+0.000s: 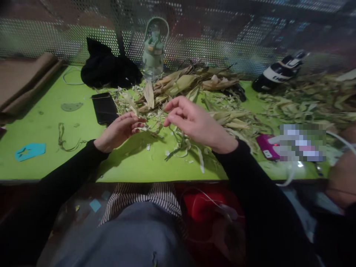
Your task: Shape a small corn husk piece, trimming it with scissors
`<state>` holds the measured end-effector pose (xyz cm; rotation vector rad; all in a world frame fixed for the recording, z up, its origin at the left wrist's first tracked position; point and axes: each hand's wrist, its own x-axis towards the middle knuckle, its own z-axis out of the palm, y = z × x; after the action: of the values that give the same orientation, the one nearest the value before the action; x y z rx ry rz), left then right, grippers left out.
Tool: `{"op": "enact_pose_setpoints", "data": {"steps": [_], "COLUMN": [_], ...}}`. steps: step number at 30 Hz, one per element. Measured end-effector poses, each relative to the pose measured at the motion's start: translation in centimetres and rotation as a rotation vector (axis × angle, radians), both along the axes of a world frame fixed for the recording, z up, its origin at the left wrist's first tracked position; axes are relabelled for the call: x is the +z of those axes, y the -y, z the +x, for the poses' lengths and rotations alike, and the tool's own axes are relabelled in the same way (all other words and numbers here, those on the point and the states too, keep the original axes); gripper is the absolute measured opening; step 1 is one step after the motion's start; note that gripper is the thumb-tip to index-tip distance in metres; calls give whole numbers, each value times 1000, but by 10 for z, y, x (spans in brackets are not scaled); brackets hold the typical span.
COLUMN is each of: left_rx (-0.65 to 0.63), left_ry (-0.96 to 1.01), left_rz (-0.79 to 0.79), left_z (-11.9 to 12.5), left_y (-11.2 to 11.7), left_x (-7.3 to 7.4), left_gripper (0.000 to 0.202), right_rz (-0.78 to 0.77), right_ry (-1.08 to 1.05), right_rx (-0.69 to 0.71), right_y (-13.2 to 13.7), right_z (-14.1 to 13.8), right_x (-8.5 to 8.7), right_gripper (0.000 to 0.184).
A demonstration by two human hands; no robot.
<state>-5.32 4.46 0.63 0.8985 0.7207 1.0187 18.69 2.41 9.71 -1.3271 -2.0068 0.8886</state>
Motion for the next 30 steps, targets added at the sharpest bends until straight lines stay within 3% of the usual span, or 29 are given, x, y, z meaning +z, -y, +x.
{"op": "enact_pose_setpoints", "data": {"steps": [3,9,15,20,22,25,28,30], "left_rx": [-44,-136,-166,-35,18,64,53,6], "left_ry": [-7,-36,-37,13,19,7,-27,-57], "left_rz": [41,49,-11,-98,-123,-144,-135,-124], "left_z": [4,6,8,8,8,8,9,11], "left_y": [4,3,1,1,0,-1,0,2], "left_x": [4,0,0,2,3,4,5,4], "left_gripper": [15,11,11,14,14,15,15,15], "right_rz": [-84,-261,-305,-358,-291,-20,298,415], "right_ry": [60,-101,-198,-104,2,214,476,581], "right_rx": [85,151,96,75,60,-14,-62,-19], "right_y": [-8,-21,-20,-15,-14,-13,-12,-12], "right_z": [-15,-34,-32,-22,-16,-11,-17,-25], "right_x": [-16,-48,-53,-56,-58,-62,-66,-70], "right_gripper": [26,45,42,43,37,30,21,20]}}
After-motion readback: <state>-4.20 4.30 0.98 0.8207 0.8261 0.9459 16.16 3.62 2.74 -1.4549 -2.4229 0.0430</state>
